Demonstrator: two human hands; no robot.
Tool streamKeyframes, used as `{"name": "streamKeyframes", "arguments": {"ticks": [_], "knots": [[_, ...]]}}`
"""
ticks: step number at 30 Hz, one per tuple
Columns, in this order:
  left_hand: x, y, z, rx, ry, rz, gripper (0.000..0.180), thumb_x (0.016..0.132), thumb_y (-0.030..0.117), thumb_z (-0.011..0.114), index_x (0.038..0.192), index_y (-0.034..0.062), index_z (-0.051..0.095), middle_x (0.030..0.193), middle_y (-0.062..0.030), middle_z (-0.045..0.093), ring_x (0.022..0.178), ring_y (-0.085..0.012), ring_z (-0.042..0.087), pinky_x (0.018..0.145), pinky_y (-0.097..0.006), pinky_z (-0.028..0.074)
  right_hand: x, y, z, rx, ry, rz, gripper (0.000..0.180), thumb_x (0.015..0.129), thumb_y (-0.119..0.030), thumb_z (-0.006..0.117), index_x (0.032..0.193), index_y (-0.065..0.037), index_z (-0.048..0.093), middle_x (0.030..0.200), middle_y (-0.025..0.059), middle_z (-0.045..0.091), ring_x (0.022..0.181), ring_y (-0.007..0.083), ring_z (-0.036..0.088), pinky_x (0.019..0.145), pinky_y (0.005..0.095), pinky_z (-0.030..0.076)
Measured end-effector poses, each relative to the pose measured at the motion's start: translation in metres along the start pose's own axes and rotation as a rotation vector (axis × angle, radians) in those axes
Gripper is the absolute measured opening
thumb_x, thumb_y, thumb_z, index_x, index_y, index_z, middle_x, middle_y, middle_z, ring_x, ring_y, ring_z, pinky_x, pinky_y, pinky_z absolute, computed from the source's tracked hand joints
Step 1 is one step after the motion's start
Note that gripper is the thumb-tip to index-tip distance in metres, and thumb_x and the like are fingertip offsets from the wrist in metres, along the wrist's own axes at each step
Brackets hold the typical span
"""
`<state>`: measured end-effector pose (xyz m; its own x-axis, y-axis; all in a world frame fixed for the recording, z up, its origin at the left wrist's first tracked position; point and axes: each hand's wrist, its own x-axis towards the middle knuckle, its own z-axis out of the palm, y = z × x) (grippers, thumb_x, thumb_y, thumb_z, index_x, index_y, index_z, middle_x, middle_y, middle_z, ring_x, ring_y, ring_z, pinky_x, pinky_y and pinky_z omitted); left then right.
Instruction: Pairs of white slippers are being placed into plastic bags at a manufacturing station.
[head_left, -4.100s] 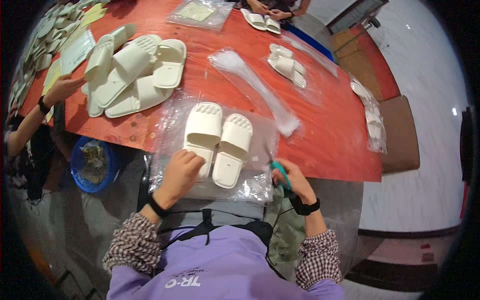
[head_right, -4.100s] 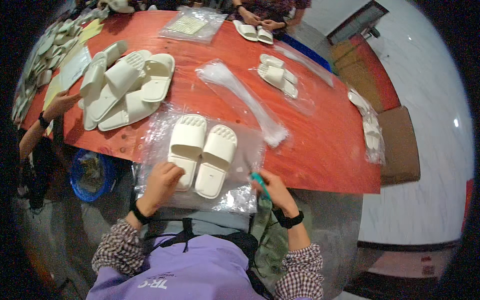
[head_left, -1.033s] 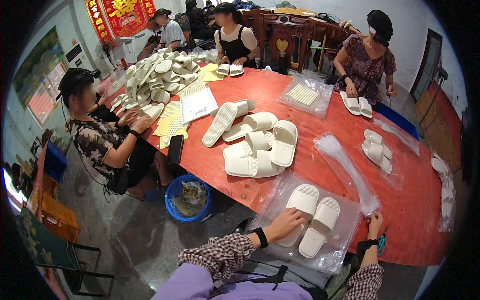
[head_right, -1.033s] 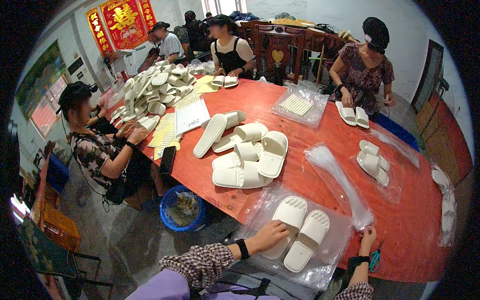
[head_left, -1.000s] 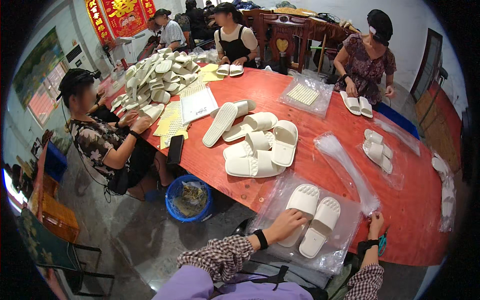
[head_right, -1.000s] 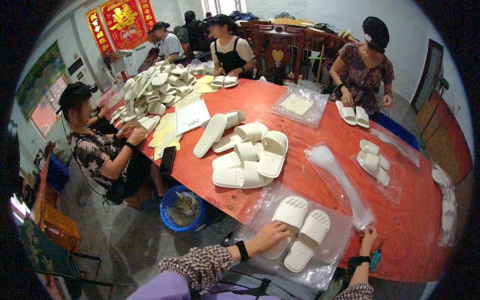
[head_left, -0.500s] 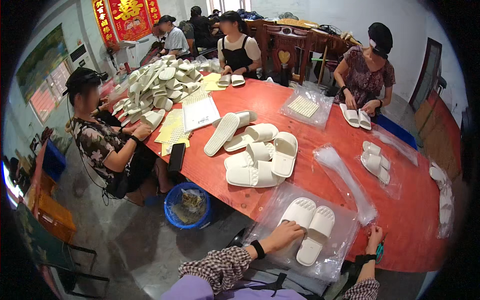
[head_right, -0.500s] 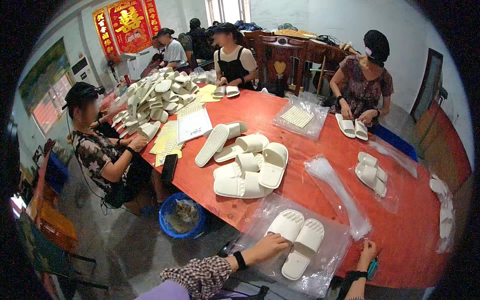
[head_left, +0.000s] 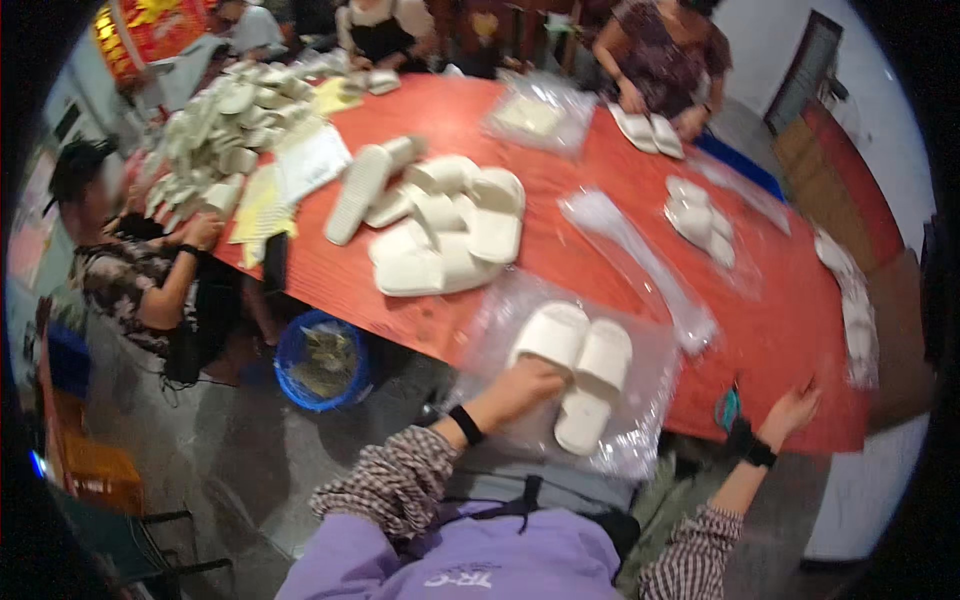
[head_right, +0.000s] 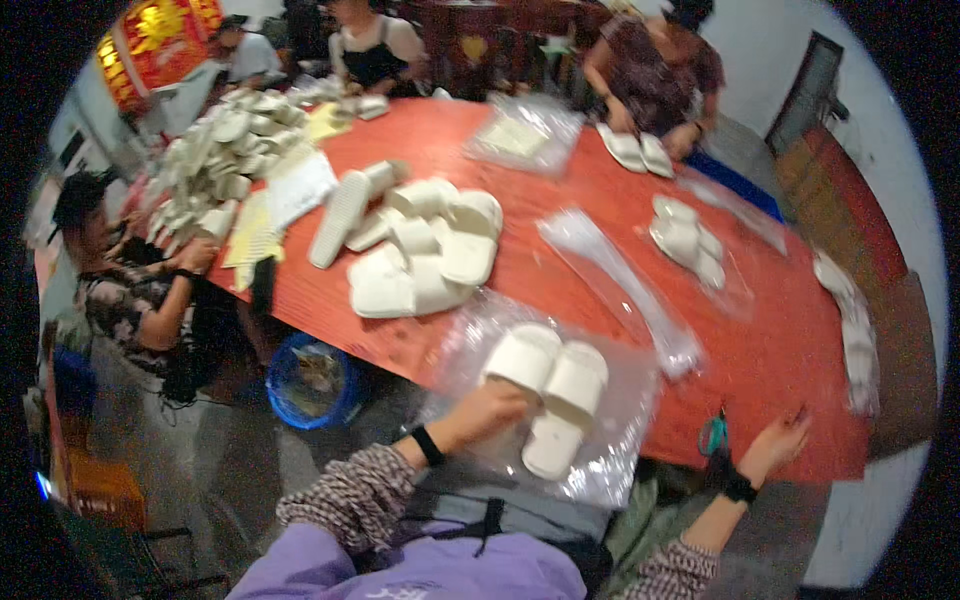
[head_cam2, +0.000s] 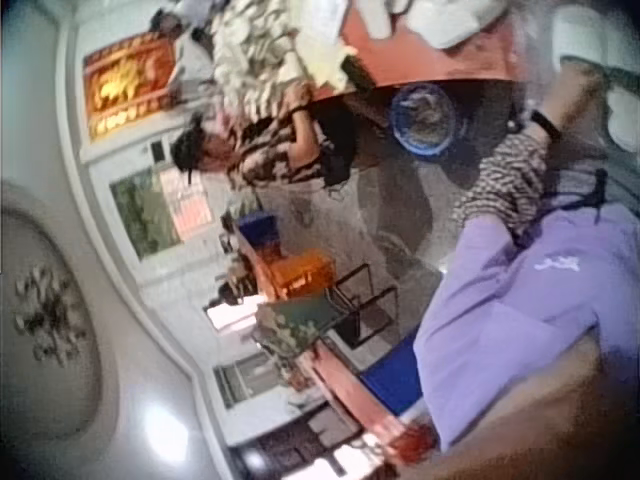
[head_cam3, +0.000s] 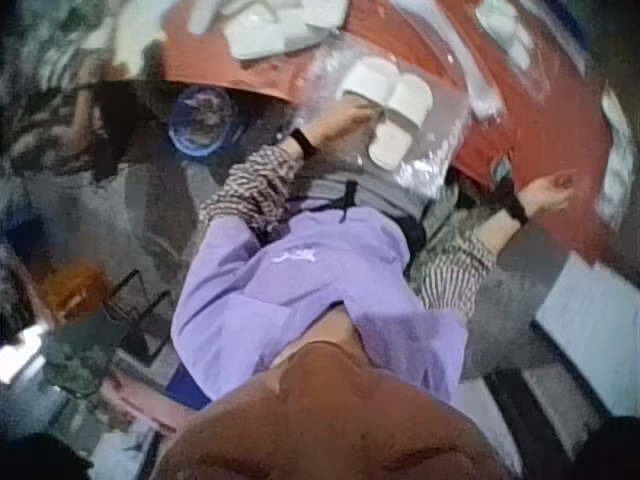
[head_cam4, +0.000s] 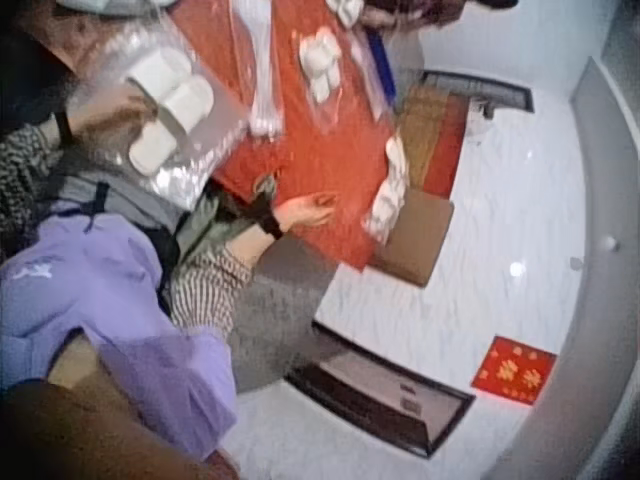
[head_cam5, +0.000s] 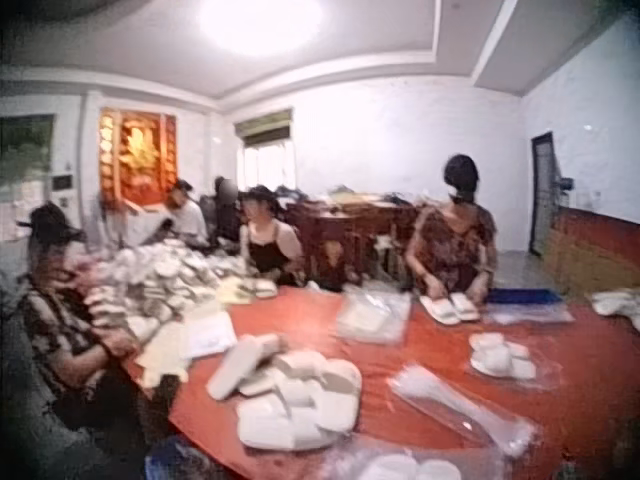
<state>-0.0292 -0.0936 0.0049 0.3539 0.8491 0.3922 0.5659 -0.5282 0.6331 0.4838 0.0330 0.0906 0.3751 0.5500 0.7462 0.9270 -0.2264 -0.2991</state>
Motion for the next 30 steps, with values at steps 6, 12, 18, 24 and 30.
{"name": "streamKeyframes", "arguments": {"ticks": [6,12,18,24,30], "knots": [[-0.003,0.01,-0.012,0.132,-0.014,-0.039,0.01,0.08,0.011,0.062,0.087,0.0061,0.058,0.09,-0.0099,0.059,0.085,-0.0305,0.059,0.072,-0.04,0.049,0.01,-0.171,-0.086,0.798,0.011,0.091,0.015,0.098,-0.014,0.052,0.107,-0.003,0.057,0.094,0.0025,0.053,0.083,0.0156,0.051,0.075,0.0286,0.046],[-0.003,0.01,-0.008,0.184,0.005,-0.042,0.013,0.08,0.011,0.06,0.092,0.0047,0.06,0.093,-0.0102,0.059,0.09,-0.0293,0.059,0.076,-0.039,0.049,-0.112,-0.261,-0.025,0.918,-0.954,-0.489,0.024,0.087,-0.017,0.065,0.108,-0.007,0.065,0.104,0.0116,0.065,0.097,0.0266,0.062,0.083,0.0376,0.049],[-0.023,-0.001,0.005,0.233,0.126,0.048,0.029,0.085,0.016,0.056,0.112,0.0063,0.062,0.11,-0.0127,0.061,0.104,-0.0294,0.059,0.091,-0.041,0.048,-0.16,-0.286,-0.002,0.664,-1.099,-0.874,0.053,0.08,-0.037,0.072,0.124,-0.01,0.059,0.124,0.0164,0.055,0.11,0.0355,0.057,0.089,0.0441,0.049],[-0.021,-0.003,0.013,0.223,0.115,0.054,0.023,0.084,0.014,0.053,0.106,0.0064,0.054,0.103,-0.0117,0.053,0.098,-0.0283,0.054,0.085,-0.039,0.048,-0.162,-0.284,0.004,0.629,-1.088,-0.913,0.075,0.072,-0.052,0.075,0.125,-0.004,0.054,0.116,0.0184,0.056,0.101,0.0379,0.059,0.082,0.0451,0.05],[-0.018,-0.009,0.013,0.345,0.053,0.004,0.024,0.084,0.014,0.054,0.105,0.0063,0.059,0.097,-0.01,0.057,0.091,-0.0271,0.057,0.081,-0.038,0.049,-0.154,-0.297,-0.008,0.486,-1.279,-0.98,0.077,0.068,-0.051,0.078,0.123,-0.005,0.052,0.117,0.0176,0.055,0.098,0.0369,0.062,0.078,0.044,0.052]]}}
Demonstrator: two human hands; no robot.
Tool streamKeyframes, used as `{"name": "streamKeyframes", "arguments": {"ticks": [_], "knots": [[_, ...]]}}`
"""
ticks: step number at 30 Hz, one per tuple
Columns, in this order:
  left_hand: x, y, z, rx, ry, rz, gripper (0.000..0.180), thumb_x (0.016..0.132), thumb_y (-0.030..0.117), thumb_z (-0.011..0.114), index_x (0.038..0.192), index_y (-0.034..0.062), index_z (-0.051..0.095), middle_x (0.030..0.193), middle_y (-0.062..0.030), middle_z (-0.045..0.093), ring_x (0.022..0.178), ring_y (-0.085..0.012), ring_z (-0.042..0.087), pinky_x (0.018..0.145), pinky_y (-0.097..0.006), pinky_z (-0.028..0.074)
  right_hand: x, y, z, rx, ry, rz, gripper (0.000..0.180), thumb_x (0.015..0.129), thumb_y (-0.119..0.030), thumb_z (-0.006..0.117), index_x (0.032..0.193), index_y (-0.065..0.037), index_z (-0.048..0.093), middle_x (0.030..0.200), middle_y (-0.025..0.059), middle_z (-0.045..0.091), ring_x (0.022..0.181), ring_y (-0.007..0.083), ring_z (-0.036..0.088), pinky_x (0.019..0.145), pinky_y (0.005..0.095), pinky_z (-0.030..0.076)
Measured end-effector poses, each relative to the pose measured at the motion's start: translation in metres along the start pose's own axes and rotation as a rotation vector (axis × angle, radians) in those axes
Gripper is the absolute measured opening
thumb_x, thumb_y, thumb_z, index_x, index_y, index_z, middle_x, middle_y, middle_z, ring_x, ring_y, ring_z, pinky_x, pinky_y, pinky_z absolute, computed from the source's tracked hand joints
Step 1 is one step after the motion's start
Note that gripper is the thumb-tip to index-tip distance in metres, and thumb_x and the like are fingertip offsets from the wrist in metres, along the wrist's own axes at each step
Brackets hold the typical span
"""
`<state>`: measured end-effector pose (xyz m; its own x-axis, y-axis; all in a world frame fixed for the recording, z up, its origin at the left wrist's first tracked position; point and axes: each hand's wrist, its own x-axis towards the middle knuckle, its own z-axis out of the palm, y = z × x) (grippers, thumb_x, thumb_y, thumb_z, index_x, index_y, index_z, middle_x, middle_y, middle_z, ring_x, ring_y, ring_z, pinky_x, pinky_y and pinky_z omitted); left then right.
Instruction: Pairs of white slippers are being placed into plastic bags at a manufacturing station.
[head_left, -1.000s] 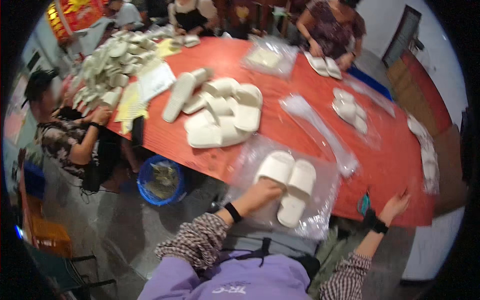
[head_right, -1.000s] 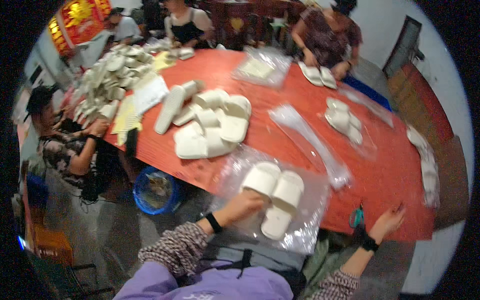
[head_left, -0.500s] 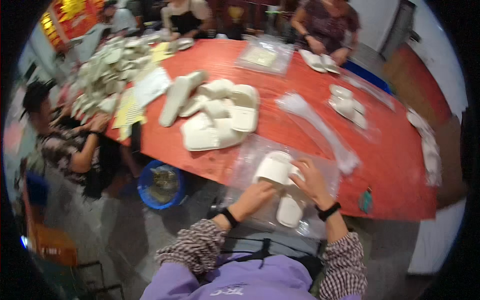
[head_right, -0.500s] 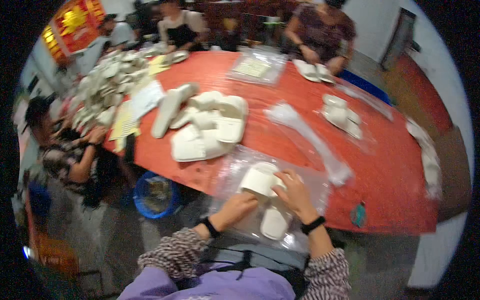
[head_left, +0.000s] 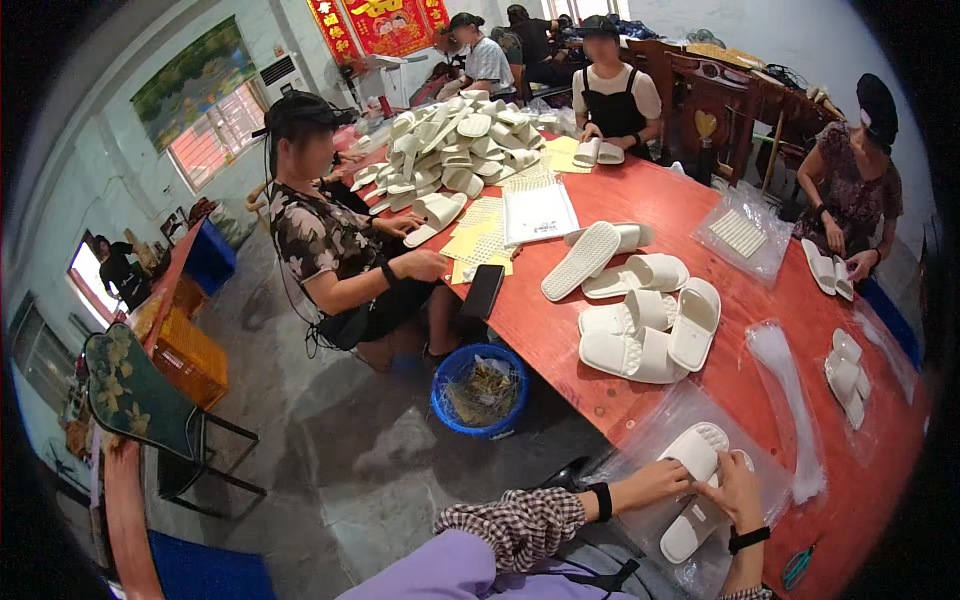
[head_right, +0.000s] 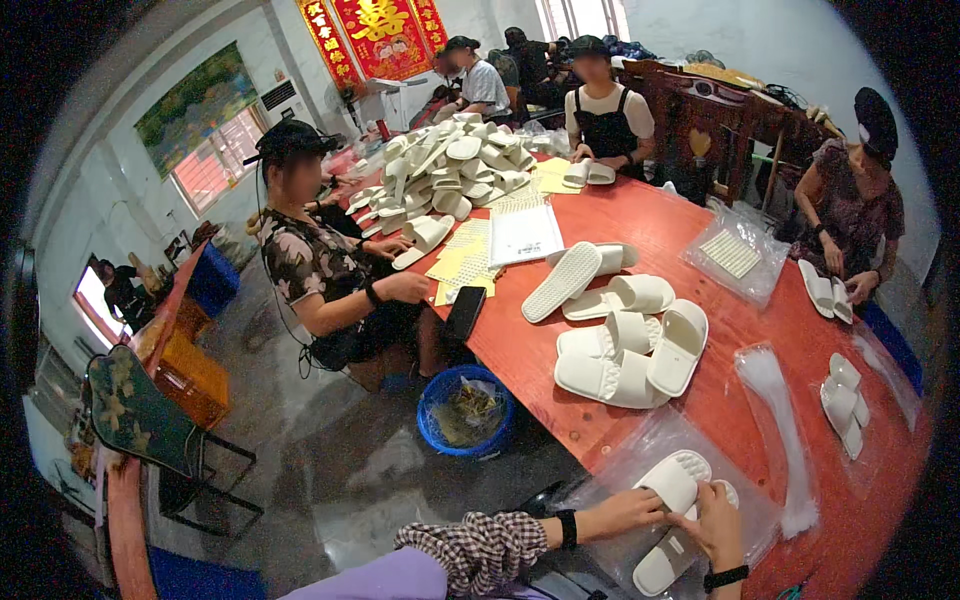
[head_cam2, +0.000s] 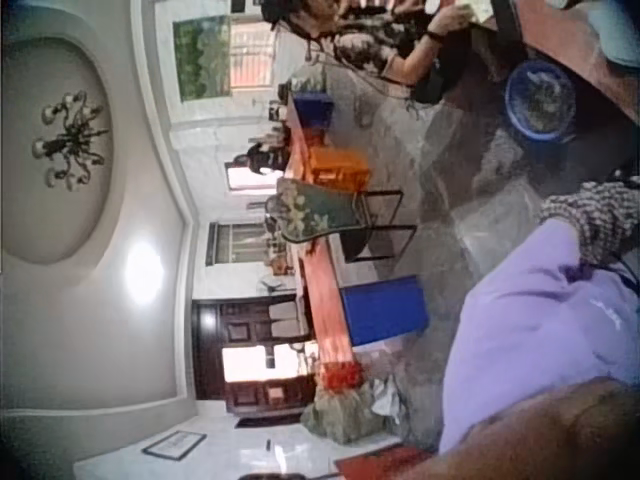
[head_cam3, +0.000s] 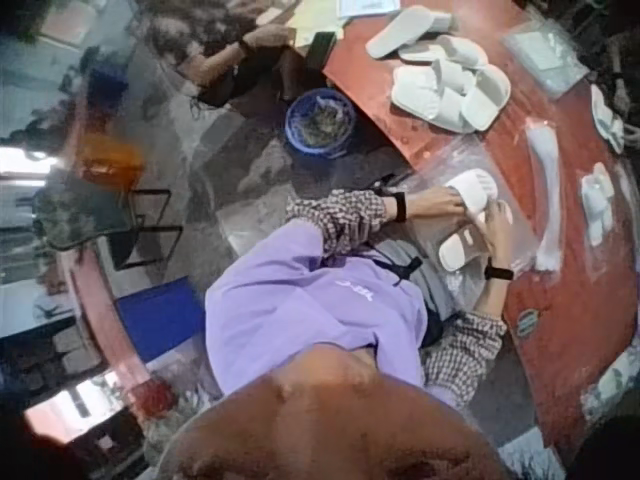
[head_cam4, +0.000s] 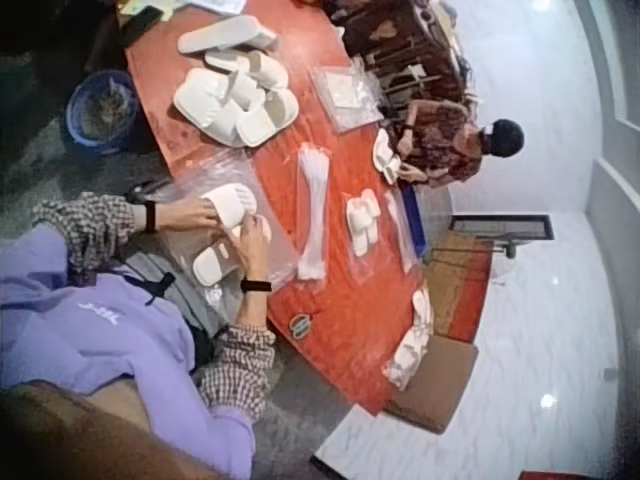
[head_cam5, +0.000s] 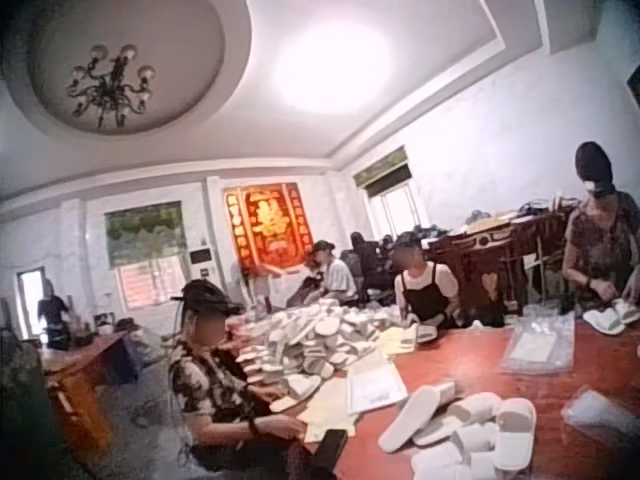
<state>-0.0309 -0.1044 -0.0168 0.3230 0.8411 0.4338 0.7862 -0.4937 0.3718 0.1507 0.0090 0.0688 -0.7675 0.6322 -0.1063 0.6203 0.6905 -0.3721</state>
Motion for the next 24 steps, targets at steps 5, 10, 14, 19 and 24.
{"name": "streamKeyframes", "arguments": {"ticks": [5,10,14,19,24], "knots": [[0.005,0.005,0.0,-0.014,0.018,-0.006,0.023,0.082,0.013,0.054,0.104,0.0054,0.056,0.101,-0.0107,0.055,0.096,-0.0281,0.056,0.08,-0.038,0.051,-0.003,0.007,0.005,-0.02,0.076,-0.012,0.077,0.068,-0.051,0.079,0.123,-0.005,0.052,0.117,0.0181,0.055,0.099,0.0374,0.062,0.078,0.0445,0.053],[-0.003,0.007,-0.019,-0.057,0.021,-0.024,0.028,0.081,0.011,0.055,0.108,0.0068,0.054,0.102,-0.0102,0.054,0.099,-0.0278,0.055,0.086,-0.037,0.048,-0.004,0.004,0.008,0.046,0.083,-0.016,0.076,0.07,-0.051,0.078,0.122,-0.002,0.051,0.118,0.0191,0.054,0.099,0.0375,0.061,0.078,0.0445,0.053],[-0.001,0.004,-0.022,-0.051,0.072,0.004,0.023,0.081,0.01,0.055,0.103,0.0064,0.054,0.103,-0.0108,0.054,0.099,-0.0282,0.056,0.08,-0.037,0.05,-0.005,0.008,0.01,0.043,0.149,-0.003,0.074,0.068,-0.052,0.078,0.119,-0.004,0.054,0.115,0.0173,0.054,0.099,0.0365,0.059,0.079,0.0444,0.05],[-0.007,0.005,-0.016,-0.049,-0.032,-0.074,0.022,0.081,0.009,0.055,0.102,0.0049,0.055,0.104,-0.013,0.056,0.097,-0.0299,0.059,0.078,-0.038,0.05,-0.01,0.004,0.009,0.032,0.122,0.073,0.077,0.069,-0.054,0.077,0.121,-0.004,0.052,0.113,0.02,0.054,0.099,0.0379,0.059,0.08,0.0449,0.05],[-0.006,0.014,-0.032,-0.137,0.1,-0.079,0.025,0.08,0.007,0.055,0.106,0.0032,0.055,0.099,-0.0141,0.059,0.093,-0.0311,0.061,0.077,-0.04,0.051,-0.008,0.008,0.012,0.026,0.115,0.086,0.079,0.069,-0.055,0.077,0.124,-0.004,0.051,0.113,0.0208,0.054,0.099,0.0387,0.058,0.08,0.0462,0.05]]}}
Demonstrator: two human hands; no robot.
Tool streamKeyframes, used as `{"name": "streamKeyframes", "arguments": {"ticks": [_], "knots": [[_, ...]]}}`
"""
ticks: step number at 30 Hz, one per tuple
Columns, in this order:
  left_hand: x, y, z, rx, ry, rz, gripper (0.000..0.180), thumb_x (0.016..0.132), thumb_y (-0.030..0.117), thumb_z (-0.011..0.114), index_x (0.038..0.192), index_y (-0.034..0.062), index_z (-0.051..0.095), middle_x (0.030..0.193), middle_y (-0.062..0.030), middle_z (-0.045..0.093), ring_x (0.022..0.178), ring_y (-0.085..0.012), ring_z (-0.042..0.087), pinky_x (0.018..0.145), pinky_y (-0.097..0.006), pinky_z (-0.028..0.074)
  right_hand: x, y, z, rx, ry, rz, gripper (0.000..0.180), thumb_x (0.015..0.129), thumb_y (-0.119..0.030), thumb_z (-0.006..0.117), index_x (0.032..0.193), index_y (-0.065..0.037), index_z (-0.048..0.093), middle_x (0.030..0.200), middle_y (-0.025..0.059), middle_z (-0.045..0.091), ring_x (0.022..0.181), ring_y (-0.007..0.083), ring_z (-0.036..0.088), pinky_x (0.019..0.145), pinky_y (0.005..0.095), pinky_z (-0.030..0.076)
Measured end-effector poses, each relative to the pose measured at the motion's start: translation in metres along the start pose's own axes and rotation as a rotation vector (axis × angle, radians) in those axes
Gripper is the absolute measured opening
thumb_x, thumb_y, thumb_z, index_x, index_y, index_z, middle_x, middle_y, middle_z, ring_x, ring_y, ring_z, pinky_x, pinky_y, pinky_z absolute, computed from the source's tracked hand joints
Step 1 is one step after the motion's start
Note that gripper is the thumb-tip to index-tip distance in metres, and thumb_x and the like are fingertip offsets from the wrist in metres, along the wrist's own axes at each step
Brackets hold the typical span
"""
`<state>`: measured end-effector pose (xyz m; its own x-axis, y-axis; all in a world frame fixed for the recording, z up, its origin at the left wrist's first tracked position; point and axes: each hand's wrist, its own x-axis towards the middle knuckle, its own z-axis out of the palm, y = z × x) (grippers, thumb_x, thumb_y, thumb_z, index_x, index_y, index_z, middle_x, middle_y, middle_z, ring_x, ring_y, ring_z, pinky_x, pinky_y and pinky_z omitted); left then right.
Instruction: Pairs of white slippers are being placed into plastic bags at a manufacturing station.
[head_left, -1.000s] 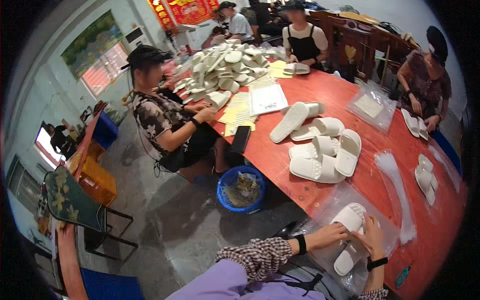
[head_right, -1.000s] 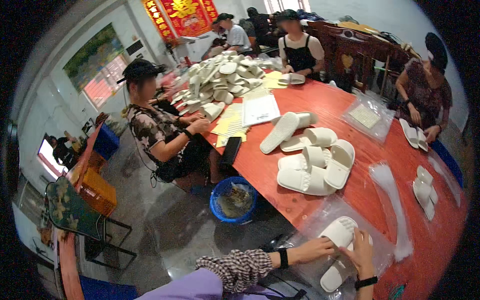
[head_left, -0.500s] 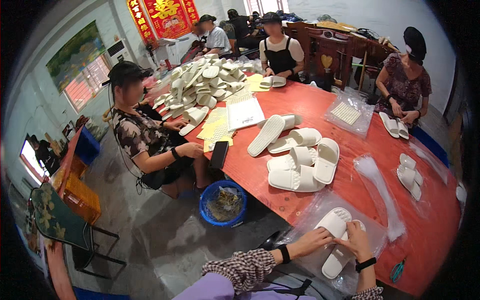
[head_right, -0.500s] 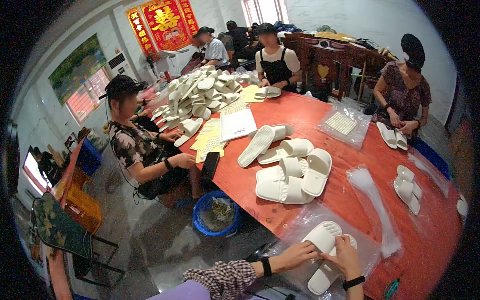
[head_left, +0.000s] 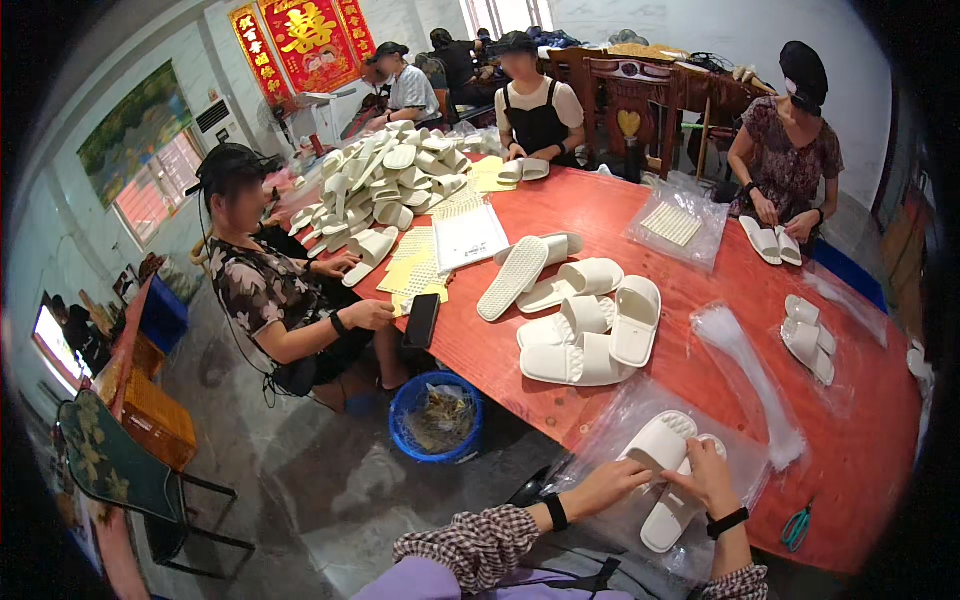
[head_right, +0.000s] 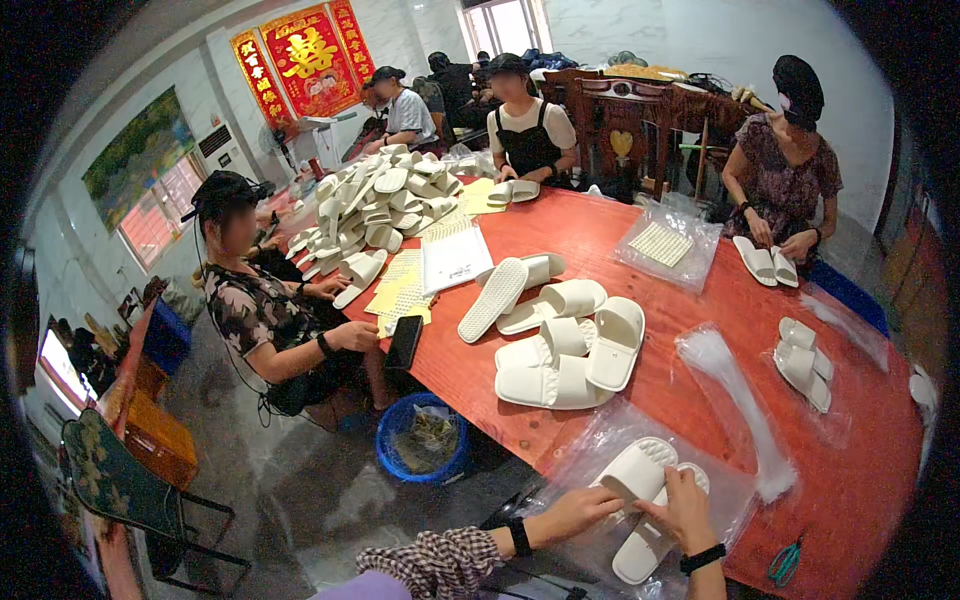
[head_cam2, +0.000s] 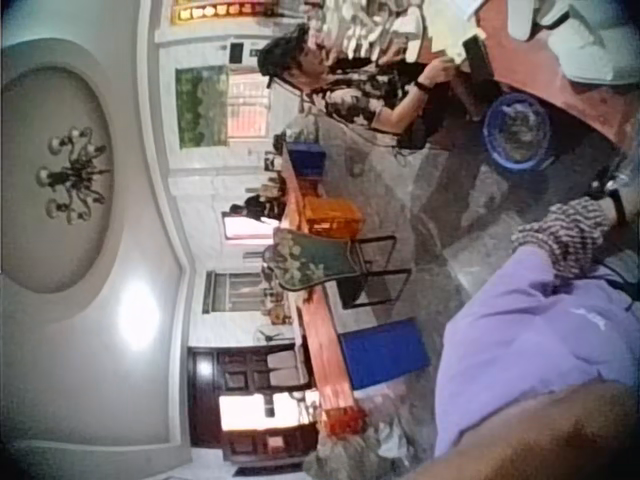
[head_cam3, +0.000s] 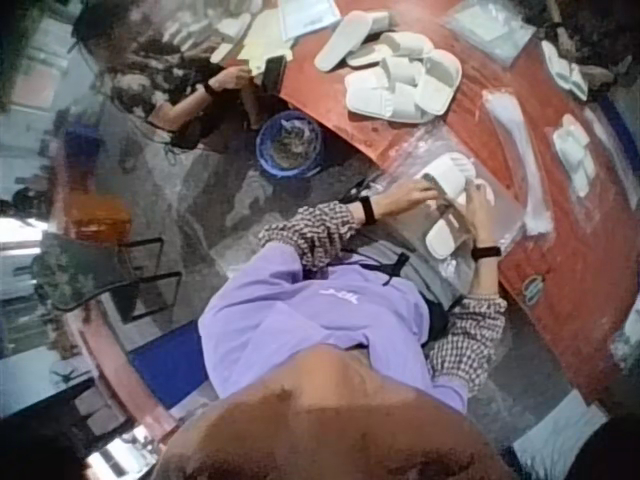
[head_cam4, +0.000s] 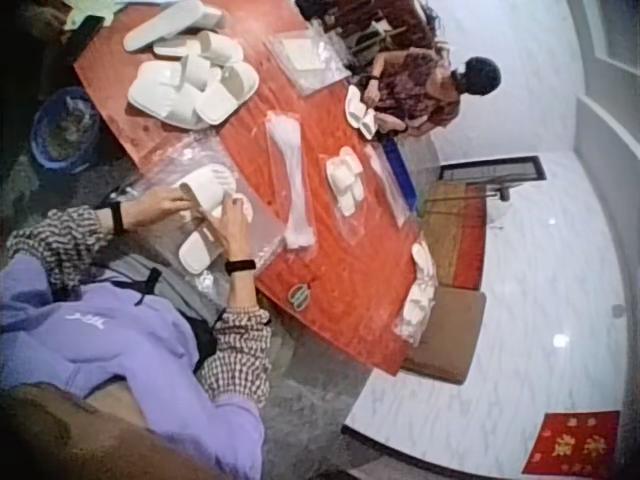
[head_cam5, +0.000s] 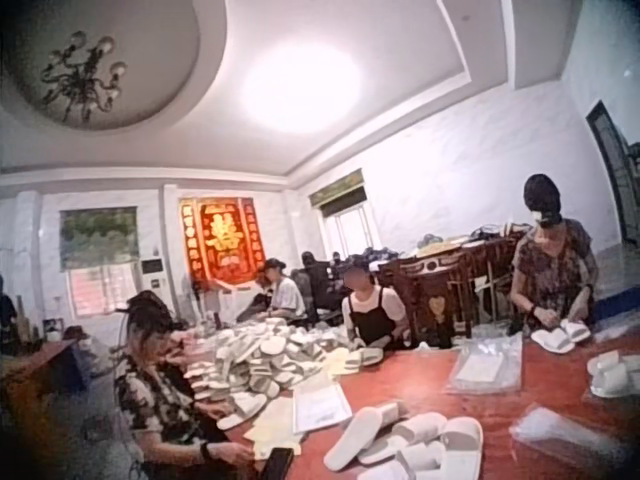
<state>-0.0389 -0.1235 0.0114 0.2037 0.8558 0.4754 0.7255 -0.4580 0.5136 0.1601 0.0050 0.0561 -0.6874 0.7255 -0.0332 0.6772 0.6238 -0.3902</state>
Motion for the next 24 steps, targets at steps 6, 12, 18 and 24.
{"name": "streamKeyframes", "arguments": {"ticks": [6,12,18,24], "knots": [[-0.002,0.009,-0.024,-0.036,0.033,-0.021,0.026,0.08,0.007,0.057,0.105,0.0028,0.058,0.096,-0.013,0.06,0.091,-0.0315,0.062,0.075,-0.038,0.051,0.0,-0.007,-0.004,0.049,-0.002,0.013,0.08,0.07,-0.054,0.077,0.125,-0.003,0.05,0.116,0.0221,0.053,0.103,0.0397,0.057,0.084,0.0467,0.049],[-0.022,0.027,-0.051,-0.133,0.1,-0.107,0.019,0.083,0.005,0.06,0.101,0.0011,0.058,0.091,-0.0139,0.059,0.082,-0.0322,0.061,0.07,-0.039,0.05,-0.005,-0.002,0.004,0.024,0.1,-0.069,0.078,0.068,-0.054,0.078,0.121,-0.002,0.052,0.116,0.0221,0.053,0.1,0.04,0.059,0.08,0.0474,0.051],[-0.076,0.011,-0.122,-0.11,0.269,-0.432,0.017,0.082,0.001,0.067,0.099,0.0029,0.065,0.089,-0.0145,0.065,0.083,-0.0292,0.065,0.071,-0.034,0.052,-0.005,0.004,0.008,0.007,0.086,-0.072,0.075,0.07,-0.051,0.078,0.121,-0.002,0.052,0.122,0.0238,0.051,0.104,0.0421,0.057,0.084,0.0478,0.05],[-0.135,-0.041,-0.212,0.038,0.665,-0.797,0.008,0.093,0.004,0.057,0.095,0.0001,0.063,0.081,-0.0037,0.064,0.071,-0.0108,0.058,0.064,-0.025,0.047,0.001,0.005,0.002,0.007,0.04,-0.06,0.076,0.072,-0.046,0.078,0.127,-0.002,0.049,0.127,0.0231,0.05,0.109,0.0433,0.056,0.087,0.0477,0.049]]}}
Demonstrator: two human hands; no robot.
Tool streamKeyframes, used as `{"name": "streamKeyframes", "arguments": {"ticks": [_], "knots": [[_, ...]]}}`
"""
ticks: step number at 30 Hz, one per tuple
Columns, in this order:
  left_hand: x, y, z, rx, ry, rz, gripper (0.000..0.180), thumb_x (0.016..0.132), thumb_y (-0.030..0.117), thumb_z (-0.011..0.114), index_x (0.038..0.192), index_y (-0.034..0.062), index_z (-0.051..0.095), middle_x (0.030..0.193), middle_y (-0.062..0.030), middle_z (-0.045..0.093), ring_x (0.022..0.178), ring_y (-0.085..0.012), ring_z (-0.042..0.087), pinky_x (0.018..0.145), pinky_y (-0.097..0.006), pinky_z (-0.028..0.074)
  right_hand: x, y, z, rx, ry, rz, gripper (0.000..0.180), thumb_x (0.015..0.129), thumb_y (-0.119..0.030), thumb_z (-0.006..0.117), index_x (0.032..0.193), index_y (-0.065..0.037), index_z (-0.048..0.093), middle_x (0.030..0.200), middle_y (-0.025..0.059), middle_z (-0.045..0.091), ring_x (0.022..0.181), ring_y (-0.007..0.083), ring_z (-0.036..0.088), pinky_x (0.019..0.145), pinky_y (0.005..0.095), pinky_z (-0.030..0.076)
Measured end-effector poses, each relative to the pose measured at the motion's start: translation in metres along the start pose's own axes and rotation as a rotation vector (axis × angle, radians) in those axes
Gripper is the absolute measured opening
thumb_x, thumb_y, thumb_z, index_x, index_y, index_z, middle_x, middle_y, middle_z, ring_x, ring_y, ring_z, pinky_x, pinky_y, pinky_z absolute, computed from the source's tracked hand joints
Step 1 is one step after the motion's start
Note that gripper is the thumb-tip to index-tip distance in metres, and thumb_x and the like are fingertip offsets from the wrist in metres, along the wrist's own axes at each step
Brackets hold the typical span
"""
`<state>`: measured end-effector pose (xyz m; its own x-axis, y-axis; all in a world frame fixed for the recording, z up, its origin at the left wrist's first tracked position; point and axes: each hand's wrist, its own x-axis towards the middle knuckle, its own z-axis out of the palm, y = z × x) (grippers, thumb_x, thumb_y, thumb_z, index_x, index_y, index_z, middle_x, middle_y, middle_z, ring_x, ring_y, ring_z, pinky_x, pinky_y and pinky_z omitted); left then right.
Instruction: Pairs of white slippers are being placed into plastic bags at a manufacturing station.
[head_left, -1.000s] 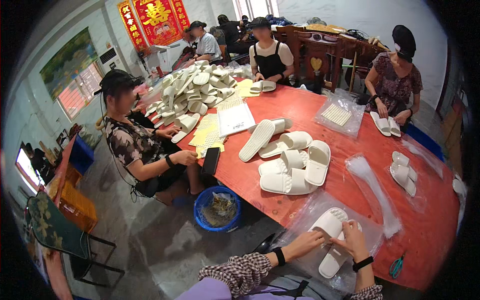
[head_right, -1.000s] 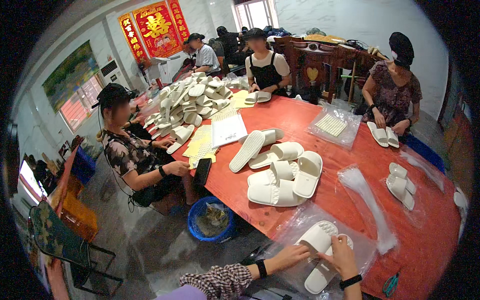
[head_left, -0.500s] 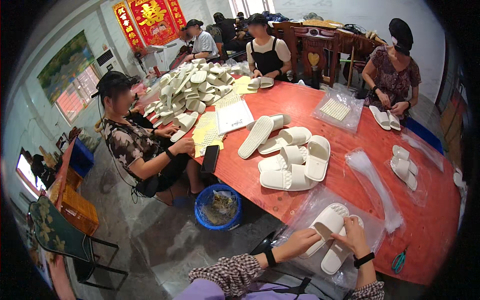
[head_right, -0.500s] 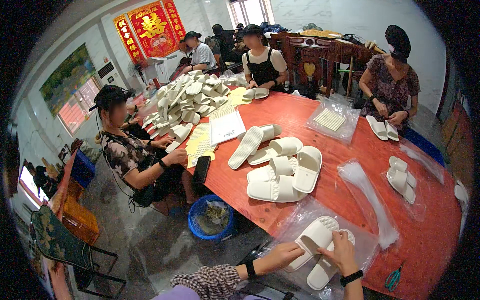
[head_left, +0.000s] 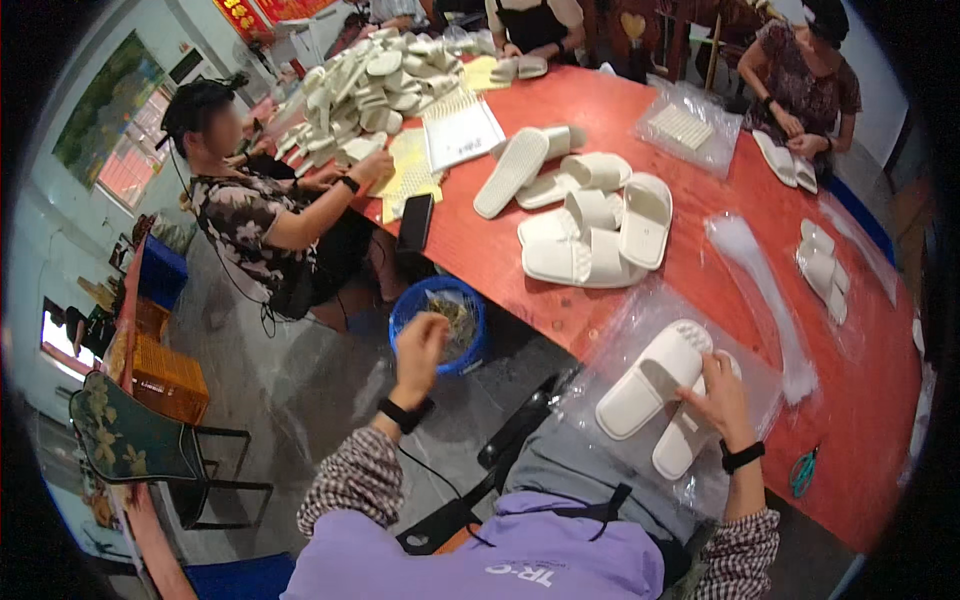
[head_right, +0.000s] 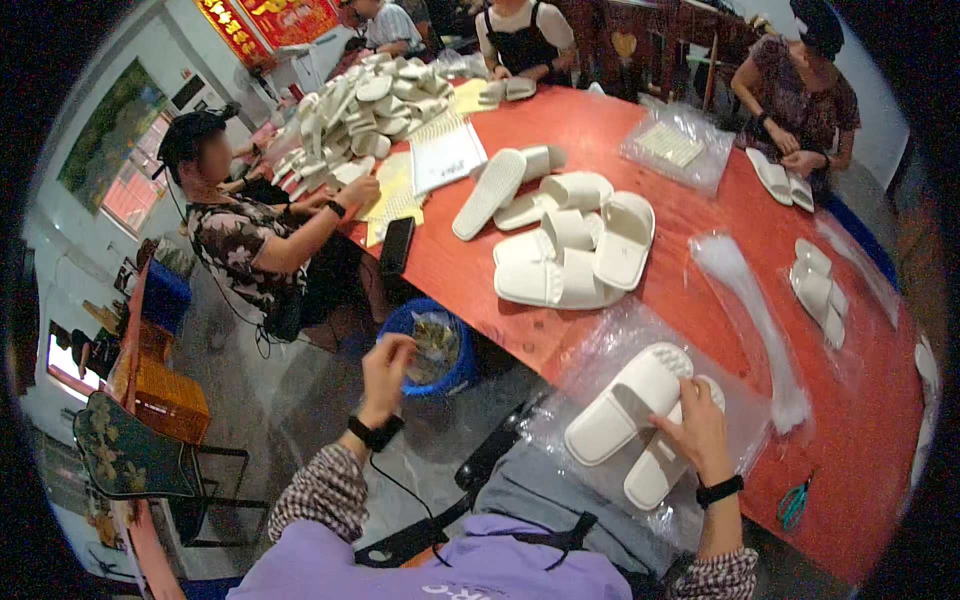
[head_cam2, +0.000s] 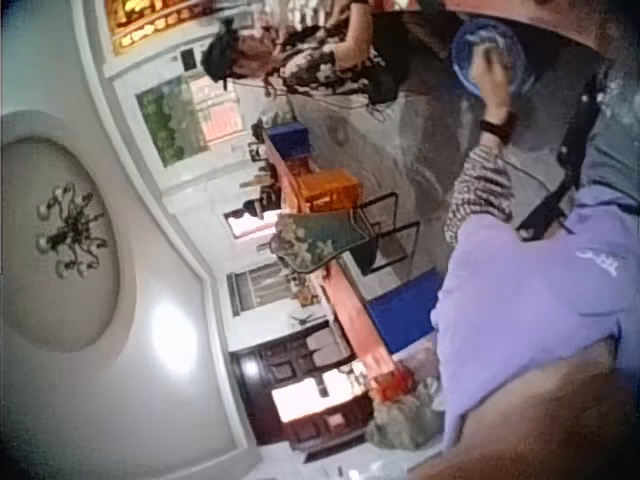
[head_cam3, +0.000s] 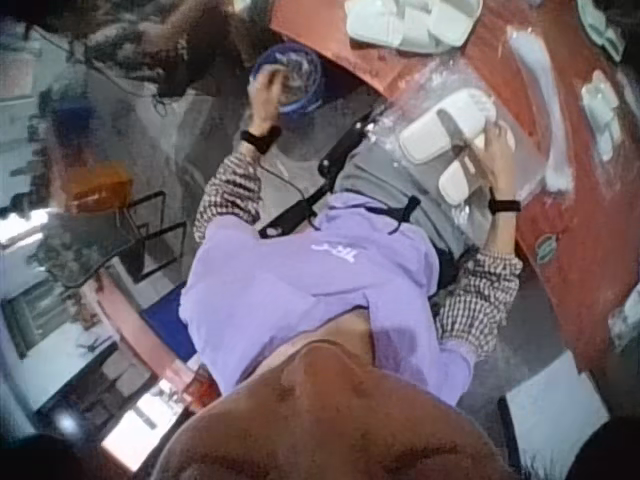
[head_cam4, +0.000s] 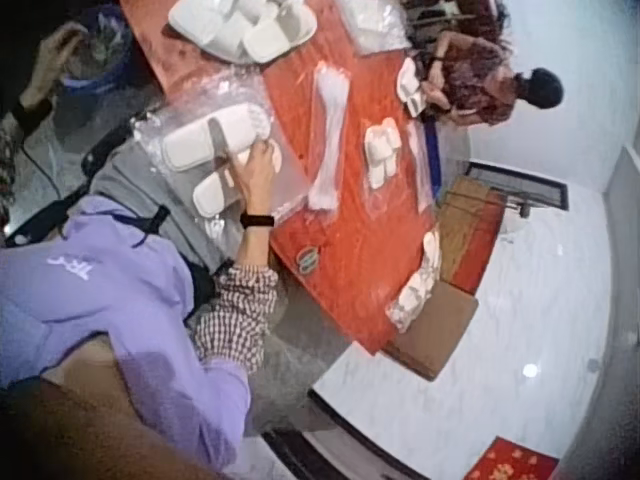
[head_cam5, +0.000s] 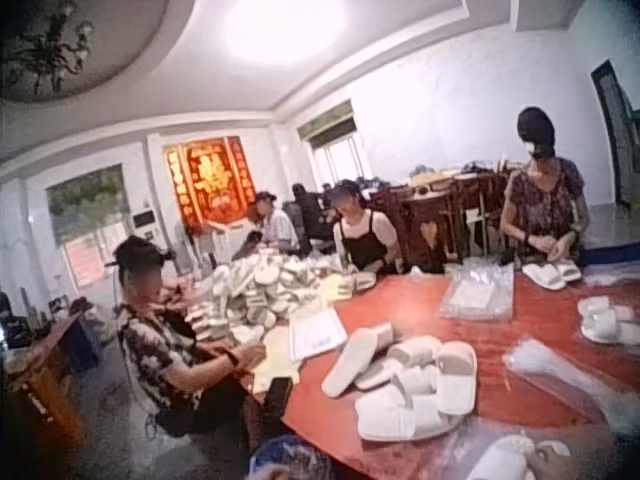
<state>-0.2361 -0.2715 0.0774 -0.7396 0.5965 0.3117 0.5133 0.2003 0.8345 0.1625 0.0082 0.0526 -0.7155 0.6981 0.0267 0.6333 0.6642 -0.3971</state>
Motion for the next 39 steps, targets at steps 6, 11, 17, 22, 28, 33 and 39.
{"name": "streamKeyframes", "arguments": {"ticks": [6,11,17,22,28,33,39], "knots": [[0.025,-0.102,-0.036,0.287,0.081,0.047,0.015,0.091,0.004,0.059,0.104,-0.0014,0.064,0.093,-0.0128,0.067,0.086,-0.0214,0.067,0.076,-0.031,0.052,-0.004,0.006,-0.004,0.111,0.122,-0.118,0.063,0.078,-0.034,0.075,0.127,-0.002,0.052,0.126,0.0207,0.051,0.109,0.0395,0.057,0.089,0.0432,0.049],[0.01,-0.155,-0.044,0.72,0.069,0.165,0.031,0.085,0.005,0.064,0.115,0.0006,0.063,0.115,-0.0161,0.064,0.098,-0.0285,0.065,0.085,-0.035,0.05,-0.024,0.006,-0.045,0.313,0.238,0.006,0.032,0.091,-0.022,0.063,0.115,0.0,0.061,0.107,0.0158,0.062,0.1,0.0318,0.06,0.085,0.038,0.048],[0.013,0.001,0.031,0.179,-0.295,0.306,0.028,0.086,0.0,0.059,0.113,0.0008,0.063,0.109,-0.015,0.065,0.094,-0.0287,0.065,0.084,-0.035,0.05,-0.07,-0.025,-0.124,0.463,0.675,0.164,0.036,0.103,-0.03,0.044,0.103,0.0,0.063,0.095,0.0106,0.062,0.08,0.0197,0.057,0.073,0.0343,0.045],[-0.029,0.151,0.099,-0.149,-0.47,0.711,0.035,0.085,0.001,0.058,0.12,0.0052,0.061,0.109,-0.0147,0.066,0.097,-0.0288,0.064,0.085,-0.036,0.051,-0.094,-0.113,-0.128,0.35,0.519,-0.32,0.047,0.103,-0.041,0.04,0.087,-0.004,0.065,0.072,0.0058,0.058,0.063,0.0164,0.054,0.058,0.0306,0.04],[-0.092,0.189,0.137,-0.619,-0.876,0.782,0.035,0.086,0.007,0.058,0.12,0.0022,0.057,0.109,-0.0114,0.059,0.1,-0.0297,0.06,0.084,-0.035,0.051,-0.099,-0.163,-0.1,0.481,0.172,-0.698,0.043,0.099,-0.042,0.047,0.083,-0.009,0.069,0.061,0.0021,0.056,0.052,0.0204,0.052,0.049,0.0339,0.038],[-0.104,0.161,0.139,-0.517,-0.939,0.598,0.017,0.088,0.003,0.061,0.104,0.0011,0.057,0.1,-0.0142,0.059,0.09,-0.0329,0.06,0.077,-0.038,0.05,-0.14,-0.14,-0.128,0.723,0.056,-0.515,0.032,0.096,-0.031,0.055,0.097,-0.002,0.067,0.076,0.0104,0.059,0.064,0.027,0.055,0.056,0.0397,0.04],[-0.074,0.143,0.118,-0.266,-0.747,0.697,0.02,0.081,0.004,0.069,0.099,0.0039,0.06,0.094,-0.0108,0.06,0.085,-0.031,0.061,0.073,-0.038,0.05,-0.159,-0.103,-0.125,0.653,0.273,-0.277,0.04,0.092,-0.043,0.058,0.09,-0.004,0.067,0.072,0.0051,0.061,0.055,0.0148,0.052,0.048,0.0295,0.037]]}}
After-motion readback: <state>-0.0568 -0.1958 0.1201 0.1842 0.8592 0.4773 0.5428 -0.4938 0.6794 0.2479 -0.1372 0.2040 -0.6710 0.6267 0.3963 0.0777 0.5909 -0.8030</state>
